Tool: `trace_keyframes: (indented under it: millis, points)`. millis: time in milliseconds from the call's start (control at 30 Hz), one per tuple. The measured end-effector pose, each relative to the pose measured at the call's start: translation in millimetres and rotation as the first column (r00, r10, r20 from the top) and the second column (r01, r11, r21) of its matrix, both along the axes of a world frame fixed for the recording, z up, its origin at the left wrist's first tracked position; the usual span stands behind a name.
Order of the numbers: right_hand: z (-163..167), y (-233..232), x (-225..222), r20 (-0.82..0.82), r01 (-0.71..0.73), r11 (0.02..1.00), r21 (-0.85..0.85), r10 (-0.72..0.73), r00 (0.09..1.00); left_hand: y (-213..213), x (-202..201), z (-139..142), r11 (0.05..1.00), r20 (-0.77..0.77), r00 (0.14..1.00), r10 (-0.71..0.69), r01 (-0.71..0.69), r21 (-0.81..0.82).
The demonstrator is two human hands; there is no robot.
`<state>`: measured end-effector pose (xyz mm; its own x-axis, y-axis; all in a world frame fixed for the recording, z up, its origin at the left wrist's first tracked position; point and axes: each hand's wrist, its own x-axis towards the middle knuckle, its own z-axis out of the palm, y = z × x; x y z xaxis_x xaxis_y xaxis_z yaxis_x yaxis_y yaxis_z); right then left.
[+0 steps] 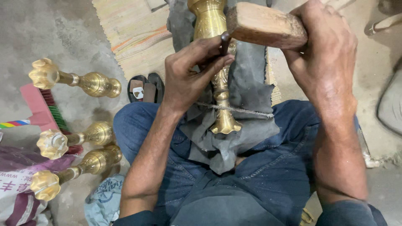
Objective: The person sits cross-legged on the floor holding a brass vase-shaped object on a cloth on their lap. They hold a chisel against the brass surface and strike it with a wooden mallet, engraving decorative patterns and rotating the object to work on different areas.
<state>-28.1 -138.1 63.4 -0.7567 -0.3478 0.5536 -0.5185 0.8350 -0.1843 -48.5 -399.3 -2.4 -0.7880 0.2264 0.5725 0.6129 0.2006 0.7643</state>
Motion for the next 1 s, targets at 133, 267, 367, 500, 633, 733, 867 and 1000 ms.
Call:
trace_keyframes:
  millis: [133, 267, 367, 500, 633, 733, 867, 1000]
  points:
    - [19.7, -9.9, 1.1, -0.015, 0.008, 0.998, 0.065, -0.007, 1.0, -6.7, -7.7, 6.4, 0.998, -0.033, 0.999, -0.012, 0.01, -0.056]
    - [37.9, -12.4, 7.2, -0.078, 0.073, 0.975, 0.211, -0.057, 0.995, -8.4, -4.0, 12.1, 0.999, -0.05, 0.999, -0.007, 0.005, -0.047]
    - [42.4, -8.4, 11.4, -0.095, 0.113, 0.969, 0.222, -0.093, 0.991, -8.2, -0.5, 14.1, 0.999, -0.048, 0.999, -0.009, 0.007, -0.054]
    - [37.6, -3.3, 8.6, 0.113, 0.132, 0.991, -0.037, -0.127, 0.986, -7.4, 0.8, 14.3, 0.999, -0.068, 0.997, 0.035, -0.037, -0.033]
    - [39.1, -6.9, 10.2, 0.097, 0.14, 0.99, 0.004, -0.14, 0.985, -8.0, 1.5, 12.4, 0.995, -0.117, 0.991, 0.063, -0.071, -0.066]
    - [48.0, -15.8, 18.8, -0.112, 0.154, 0.943, 0.294, -0.126, 0.986, -7.9, 0.5, 10.4, 0.99, -0.158, 0.984, 0.081, -0.098, -0.105]
    - [60.3, -26.0, 21.4, -0.192, 0.172, 0.89, 0.422, -0.097, 0.977, -4.8, -0.8, 8.6, 0.997, -0.06, 0.997, 0.056, -0.058, -0.043]
    - [65.2, -25.7, 13.9, -0.071, 0.15, 0.95, 0.275, -0.135, 0.988, -4.5, -2.6, 9.4, 0.995, -0.038, 0.997, 0.061, -0.064, -0.071]
